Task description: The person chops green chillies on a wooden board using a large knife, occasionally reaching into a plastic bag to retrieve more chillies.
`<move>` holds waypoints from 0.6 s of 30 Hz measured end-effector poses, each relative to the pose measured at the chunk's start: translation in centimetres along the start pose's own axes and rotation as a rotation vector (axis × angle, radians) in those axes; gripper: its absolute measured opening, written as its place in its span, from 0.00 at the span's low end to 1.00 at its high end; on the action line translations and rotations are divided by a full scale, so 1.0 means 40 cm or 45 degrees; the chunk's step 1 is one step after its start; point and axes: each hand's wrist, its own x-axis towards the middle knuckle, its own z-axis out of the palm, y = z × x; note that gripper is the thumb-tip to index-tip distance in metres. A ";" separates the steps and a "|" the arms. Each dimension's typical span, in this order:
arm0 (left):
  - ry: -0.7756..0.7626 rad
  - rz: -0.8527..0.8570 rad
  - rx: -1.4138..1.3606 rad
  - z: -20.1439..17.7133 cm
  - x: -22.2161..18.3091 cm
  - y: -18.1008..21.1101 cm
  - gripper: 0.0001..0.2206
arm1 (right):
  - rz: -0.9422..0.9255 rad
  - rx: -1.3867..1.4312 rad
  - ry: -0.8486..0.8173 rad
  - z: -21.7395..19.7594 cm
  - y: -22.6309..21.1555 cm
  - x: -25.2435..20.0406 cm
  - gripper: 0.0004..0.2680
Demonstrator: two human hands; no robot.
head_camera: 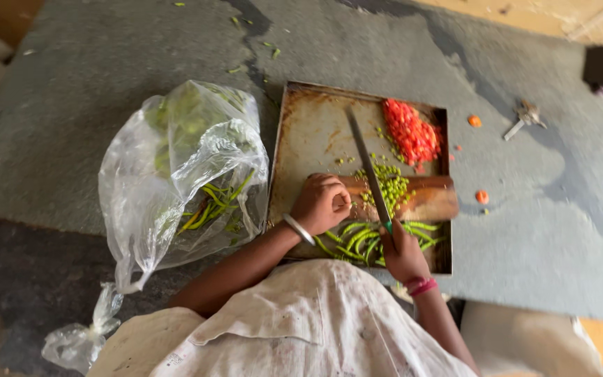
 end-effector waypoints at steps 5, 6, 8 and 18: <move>0.539 0.002 0.397 -0.135 0.114 -0.050 0.24 | 0.097 0.170 -0.088 -0.041 0.016 0.028 0.09; 0.549 0.041 0.537 -0.176 0.157 -0.062 0.30 | 0.130 0.136 -0.117 -0.055 0.019 0.030 0.09; 0.555 0.080 0.686 -0.220 0.201 -0.052 0.36 | 0.059 0.164 -0.138 -0.085 0.028 0.032 0.10; 0.542 -0.124 0.382 0.043 0.002 0.163 0.30 | -0.215 0.079 -0.276 -0.133 0.119 -0.074 0.14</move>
